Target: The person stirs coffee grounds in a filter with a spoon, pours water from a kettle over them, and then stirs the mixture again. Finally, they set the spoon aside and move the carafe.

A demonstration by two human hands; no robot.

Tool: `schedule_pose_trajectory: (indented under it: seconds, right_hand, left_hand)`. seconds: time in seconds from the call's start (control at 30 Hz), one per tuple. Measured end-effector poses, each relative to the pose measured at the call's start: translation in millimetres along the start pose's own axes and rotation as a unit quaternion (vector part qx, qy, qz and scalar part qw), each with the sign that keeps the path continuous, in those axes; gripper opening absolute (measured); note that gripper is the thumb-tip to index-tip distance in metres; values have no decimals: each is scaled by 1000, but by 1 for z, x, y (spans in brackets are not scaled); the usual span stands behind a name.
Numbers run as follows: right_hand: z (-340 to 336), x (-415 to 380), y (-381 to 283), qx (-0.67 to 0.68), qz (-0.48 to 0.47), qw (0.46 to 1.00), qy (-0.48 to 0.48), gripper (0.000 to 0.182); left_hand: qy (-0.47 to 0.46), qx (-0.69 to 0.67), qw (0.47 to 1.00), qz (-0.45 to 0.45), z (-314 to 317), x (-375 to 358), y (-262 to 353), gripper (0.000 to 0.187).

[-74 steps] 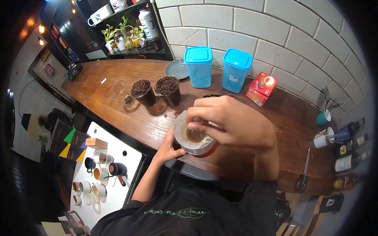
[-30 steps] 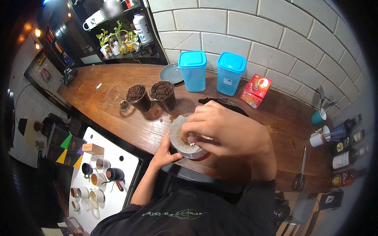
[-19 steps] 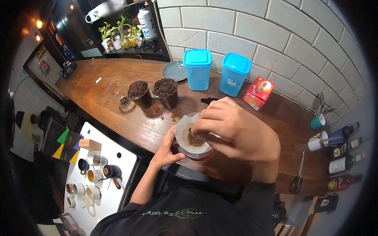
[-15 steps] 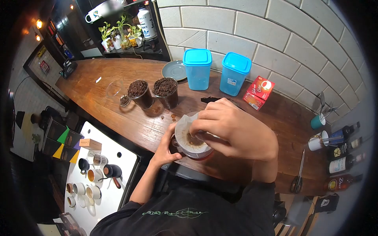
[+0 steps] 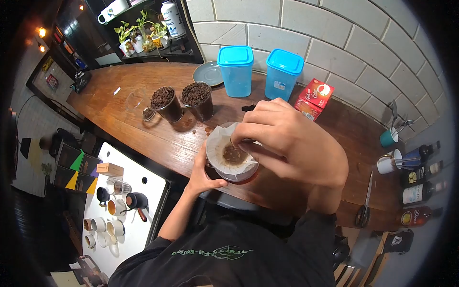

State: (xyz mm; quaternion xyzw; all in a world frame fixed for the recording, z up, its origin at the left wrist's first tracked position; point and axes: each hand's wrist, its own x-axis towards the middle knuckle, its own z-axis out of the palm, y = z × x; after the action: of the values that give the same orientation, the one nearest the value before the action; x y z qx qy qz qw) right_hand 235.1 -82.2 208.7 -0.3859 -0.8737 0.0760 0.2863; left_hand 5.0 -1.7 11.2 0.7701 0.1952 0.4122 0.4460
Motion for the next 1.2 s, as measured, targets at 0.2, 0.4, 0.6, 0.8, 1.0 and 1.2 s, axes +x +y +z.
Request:
schedule_pose_trajectory:
  seconds: [0.2,0.4,0.6,0.8,1.0,1.2]
  right_hand:
    - [12,4,3,-10,12,1000,-26,12]
    - [16,8,6,38,9,997,-63,8]
    - [2,2,1,30,-14,999,16,21]
    - [1,1,2,66,6,997,49,22]
    - [8,-6,5,72,3,997,33,22]
    - [16,-12,14,102,-1,995,-14,26]
  left_hand:
    - [25,19,999,14,2,-2,-5,96]
    - [32,36,998,28,2,-4,-7,94]
    - [36,20,999,13,2,-5,-6,95]
    - [26,34,999,25,-2,-4,-8,95]
    - [9,22,999,27,-4,-1,-8,95]
    - [15,24,999,22,-3,-2,-8,96]
